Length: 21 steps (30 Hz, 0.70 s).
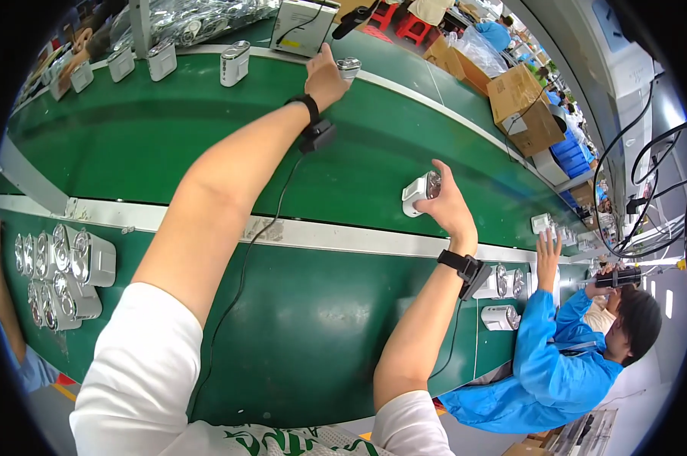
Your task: The person picks up a light from the conveyor belt, turns it over by hand, and presses the lens into the housing. They then place the assembled light back onto the belt and repeat the process.
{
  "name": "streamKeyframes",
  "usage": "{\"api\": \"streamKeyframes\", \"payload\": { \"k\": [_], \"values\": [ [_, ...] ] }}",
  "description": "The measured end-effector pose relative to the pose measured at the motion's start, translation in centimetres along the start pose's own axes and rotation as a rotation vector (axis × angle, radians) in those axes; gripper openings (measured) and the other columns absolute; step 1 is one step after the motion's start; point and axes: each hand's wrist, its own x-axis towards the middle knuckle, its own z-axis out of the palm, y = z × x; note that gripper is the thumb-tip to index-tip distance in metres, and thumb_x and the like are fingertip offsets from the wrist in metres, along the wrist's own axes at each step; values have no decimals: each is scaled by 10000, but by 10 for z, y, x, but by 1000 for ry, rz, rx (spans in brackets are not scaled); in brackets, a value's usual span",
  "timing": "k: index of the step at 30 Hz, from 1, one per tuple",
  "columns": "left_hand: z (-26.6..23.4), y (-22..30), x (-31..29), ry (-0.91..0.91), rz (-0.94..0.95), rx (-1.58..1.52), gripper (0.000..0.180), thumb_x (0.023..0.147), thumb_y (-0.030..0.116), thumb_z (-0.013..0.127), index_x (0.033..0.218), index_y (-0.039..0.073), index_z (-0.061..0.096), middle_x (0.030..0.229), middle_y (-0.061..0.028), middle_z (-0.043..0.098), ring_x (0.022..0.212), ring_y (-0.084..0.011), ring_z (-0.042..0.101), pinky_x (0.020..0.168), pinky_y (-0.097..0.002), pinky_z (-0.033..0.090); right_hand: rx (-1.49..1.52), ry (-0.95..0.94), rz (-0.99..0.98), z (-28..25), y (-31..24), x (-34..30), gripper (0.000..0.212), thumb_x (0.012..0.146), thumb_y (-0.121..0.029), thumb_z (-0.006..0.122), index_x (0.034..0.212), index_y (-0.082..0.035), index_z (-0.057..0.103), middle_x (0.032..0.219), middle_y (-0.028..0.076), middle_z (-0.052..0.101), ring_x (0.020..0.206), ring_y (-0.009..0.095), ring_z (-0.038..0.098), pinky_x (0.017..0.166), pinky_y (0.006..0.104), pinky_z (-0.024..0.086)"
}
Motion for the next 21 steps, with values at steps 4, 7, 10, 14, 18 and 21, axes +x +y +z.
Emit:
{"api": "streamKeyframes", "payload": {
  "k": [4, 7, 10, 14, 18, 21],
  "values": [
    [8, 0, 3, -226, 7, -201, 560, 715, 310, 804, 1160, 16, 634, 1093, -164, 662, 973, -325, 640, 838, -400, 509, 9, -75, 41, -17, -2, -10, 910, 606, -49, 768, 1432, -17, 388, 1061, 133, 623, 935, 237, 611, 907, 335, 489],
    [-9, 25, -5, -314, -39, -326, 565, 704, 303, 813, 1181, 48, 650, 1066, -128, 661, 926, -296, 644, 817, -381, 513, -45, -142, 85, -32, 1, -24, 961, 599, -56, 781, 1465, -26, 366, 1085, 144, 617, 964, 236, 610, 920, 335, 483],
    [-36, 63, -29, -347, -94, -432, 555, 702, 285, 812, 1191, 67, 663, 1022, -108, 667, 875, -281, 642, 801, -365, 517, 64, -73, -8, -39, 7, -31, 998, 626, -93, 834, 1497, -43, 349, 1149, 164, 609, 1038, 248, 607, 942, 377, 482],
    [-76, 113, -73, -66, 170, -518, 505, 686, 200, 824, 1153, 71, 682, 1006, -101, 633, 896, -281, 619, 806, -365, 522, 125, 377, -100, -33, -45, -21, 950, 699, -144, 855, 1497, -27, 352, 1217, 178, 597, 1099, 248, 598, 948, 384, 490],
    [-120, 128, -85, 106, 461, -471, 542, 687, 149, 810, 1202, 90, 650, 1025, -100, 588, 942, -315, 586, 848, -400, 512, 603, 399, -271, 19, -99, -2, 832, 774, -152, 831, 1461, 2, 387, 1224, 157, 600, 1090, 222, 604, 907, 358, 519],
    [-131, 129, -92, 87, 494, -530, 635, 698, 137, 796, 1293, 85, 582, 1086, -113, 564, 1000, -311, 567, 882, -412, 500, 763, 253, -364, 36, -115, 0, 766, 800, -93, 795, 1443, 16, 394, 1229, 132, 590, 1058, 168, 605, 844, 285, 536]
  ]
}}
